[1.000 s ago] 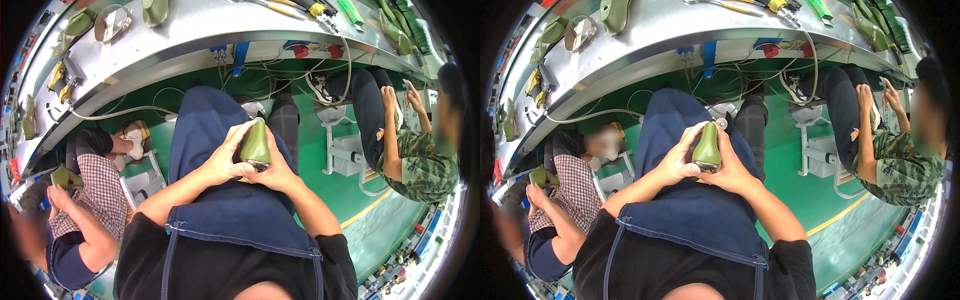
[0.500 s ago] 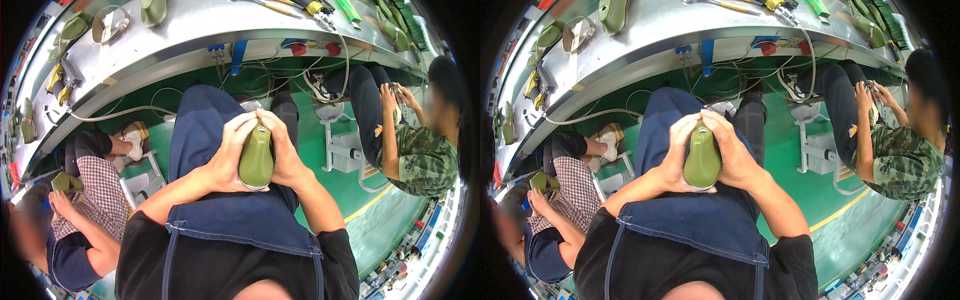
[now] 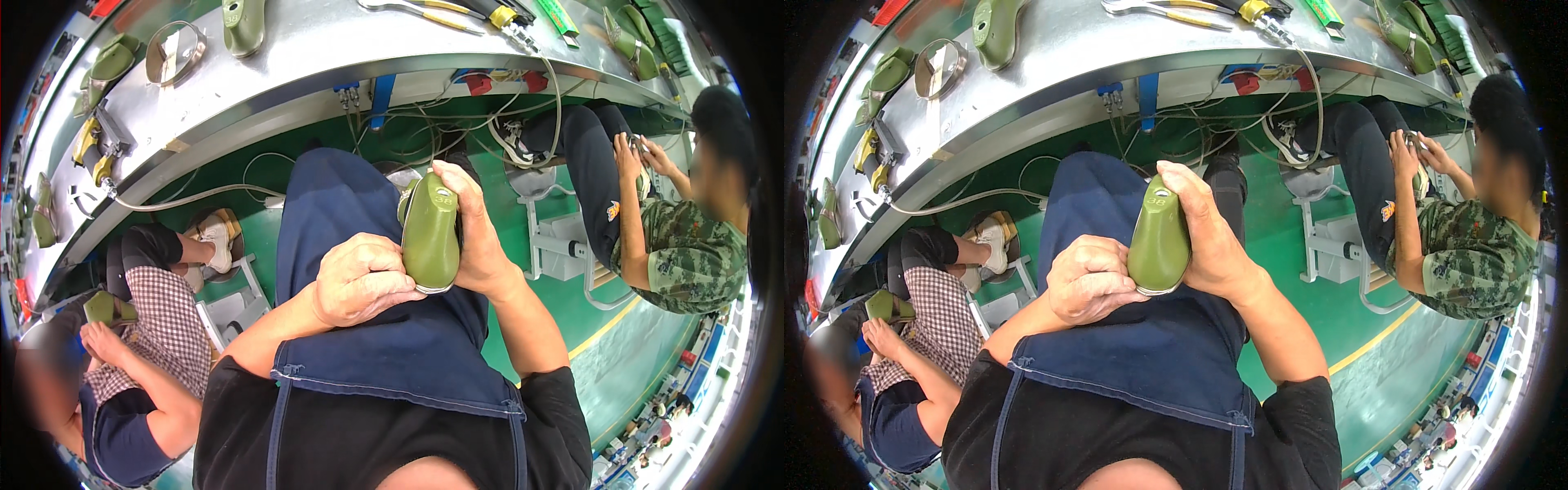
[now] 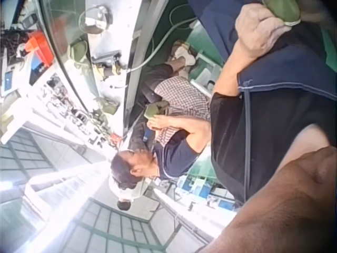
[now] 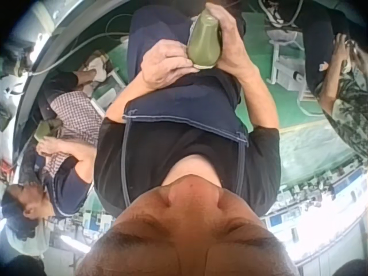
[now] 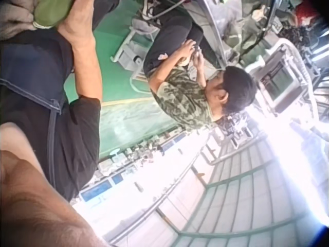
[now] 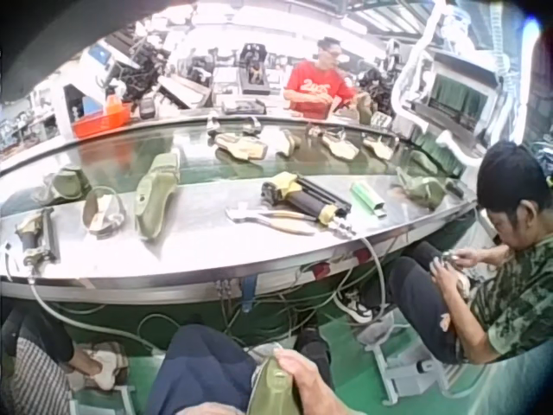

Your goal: The person assembles green slipper sandals on a factory assembly line. They pick up a slipper sole and a metal strap, position the strap on the sole, and use a pneumatic nail gun to secure it. The process is repeated for multiple pairs of slippers, with the finished products placed on the conveyor belt.

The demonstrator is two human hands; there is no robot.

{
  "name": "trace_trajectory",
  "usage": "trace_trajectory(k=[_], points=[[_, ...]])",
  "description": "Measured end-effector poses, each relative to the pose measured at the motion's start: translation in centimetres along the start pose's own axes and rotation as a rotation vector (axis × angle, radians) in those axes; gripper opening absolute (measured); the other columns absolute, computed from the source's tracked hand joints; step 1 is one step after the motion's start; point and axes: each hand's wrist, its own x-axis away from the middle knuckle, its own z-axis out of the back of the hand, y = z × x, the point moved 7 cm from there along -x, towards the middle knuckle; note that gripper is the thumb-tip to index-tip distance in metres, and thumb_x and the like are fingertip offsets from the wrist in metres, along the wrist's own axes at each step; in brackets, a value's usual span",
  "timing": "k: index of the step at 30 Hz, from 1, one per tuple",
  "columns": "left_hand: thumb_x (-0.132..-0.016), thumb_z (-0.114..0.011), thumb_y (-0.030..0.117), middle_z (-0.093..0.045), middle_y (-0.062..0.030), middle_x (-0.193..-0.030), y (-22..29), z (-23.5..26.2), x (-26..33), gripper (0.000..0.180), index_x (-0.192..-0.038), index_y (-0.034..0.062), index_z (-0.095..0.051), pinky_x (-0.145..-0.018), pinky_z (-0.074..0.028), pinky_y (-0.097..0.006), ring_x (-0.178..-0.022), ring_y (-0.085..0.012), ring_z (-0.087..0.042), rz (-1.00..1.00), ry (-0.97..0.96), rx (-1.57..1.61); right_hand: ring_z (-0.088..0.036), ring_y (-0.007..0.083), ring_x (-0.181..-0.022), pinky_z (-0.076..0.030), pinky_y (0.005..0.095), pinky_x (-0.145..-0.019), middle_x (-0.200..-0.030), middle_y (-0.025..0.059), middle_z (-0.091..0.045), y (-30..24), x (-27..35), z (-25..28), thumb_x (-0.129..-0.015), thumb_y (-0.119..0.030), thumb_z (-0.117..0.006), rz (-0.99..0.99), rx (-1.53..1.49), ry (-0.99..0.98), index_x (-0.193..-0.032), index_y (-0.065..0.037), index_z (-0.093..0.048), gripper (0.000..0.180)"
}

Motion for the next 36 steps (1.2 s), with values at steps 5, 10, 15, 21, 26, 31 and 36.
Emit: trace_trajectory(k=[5,10,15,21,26,31,36], points=[[-0.073,-0.093,0.01,-0.068,-0.0078,-0.092,0.5,0.2,-0.4,0.035,-0.1,0.0051,-0.071,-0.071,-0.059,-0.038,-0.08,-0.0274,-0.07,-0.073,-0.034,0.012,-0.048,0.0446,-0.142,-0.041,0.0473,-0.118,-0.155,0.0276,-0.043,-0.3,-0.8,-0.3,-0.068,0.001,-0.091,0.002,-0.016,-0.063,-0.158,-0.002,-0.032,0.108],[-0.074,-0.094,0.02,-0.065,-0.0111,-0.103,0.0,0.1,-1.4,0.048,-0.11,0.0048,-0.066,-0.076,-0.058,-0.042,-0.089,-0.0306,-0.068,-0.123,-0.016,-0.006,-0.047,0.0392,-0.144,-0.037,0.046,-0.121,-0.156,0.0236,-0.043,1.8,0.2,-0.3,-0.066,-0.01,-0.097,-0.262,-0.076,-0.08,-0.158,-0.001,-0.033,0.112],[-0.062,-0.102,0.034,-0.044,-0.0296,-0.153,-4.1,0.4,-3.8,0.129,-0.159,-0.0029,-0.026,-0.117,-0.041,-0.053,-0.14,-0.0486,-0.046,0.151,-0.102,-0.086,-0.052,0.0319,-0.14,-0.046,0.0447,-0.115,-0.159,0.0204,-0.04,-0.4,-3.2,1.3,-0.067,-0.016,-0.099,-0.102,-0.047,-0.011,-0.161,-0.003,-0.027,0.119],[-0.058,-0.093,0.012,-0.061,-0.0232,-0.135,-5.1,4.6,-8.3,0.109,-0.152,-0.0028,-0.039,-0.098,-0.052,-0.05,-0.114,-0.0412,-0.065,-0.034,-0.018,-0.319,-0.034,0.0341,-0.155,-0.033,0.0482,-0.125,-0.171,0.0243,-0.022,-4.6,-9.6,2.4,-0.061,-0.033,-0.104,-0.018,-0.305,-0.221,-0.167,0.0,-0.009,0.146],[-0.081,-0.077,0.01,-0.065,-0.0145,-0.127,-6.1,8.1,-12.4,0.067,-0.142,0.0064,-0.052,-0.103,-0.05,-0.05,-0.115,-0.0314,-0.067,-0.296,-0.111,-0.686,-0.031,0.0308,-0.157,-0.028,0.0446,-0.127,-0.171,0.0222,-0.024,-3.1,-11.7,2.0,-0.059,-0.052,-0.102,-0.353,-0.777,-0.186,-0.168,0.002,-0.005,0.156],[-0.071,-0.085,0.01,-0.052,-0.0171,-0.143,-8.3,11.1,-14.9,0.085,-0.148,0.0065,-0.049,-0.117,-0.038,-0.052,-0.135,-0.0353,-0.051,-0.179,-0.104,-0.915,-0.055,0.0261,-0.136,-0.044,0.0404,-0.115,-0.149,0.0182,-0.053,-0.4,-14.8,-0.2,-0.084,-0.008,-0.069,-0.497,-0.831,0.067,-0.162,0.005,-0.031,0.087],[-0.068,-0.094,0.011,-0.037,-0.027,-0.153,-12.6,15.9,-14.2,0.109,-0.157,0.0001,-0.033,-0.12,-0.032,-0.054,-0.142,-0.0467,-0.039,0.161,0.275,-0.831,-0.061,0.0268,-0.129,-0.05,0.0394,-0.11,-0.142,0.0203,-0.057,3.7,-19.7,-2.2,-0.085,0.001,-0.059,-0.446,-0.787,0.289,-0.16,0.005,-0.033,0.079]])
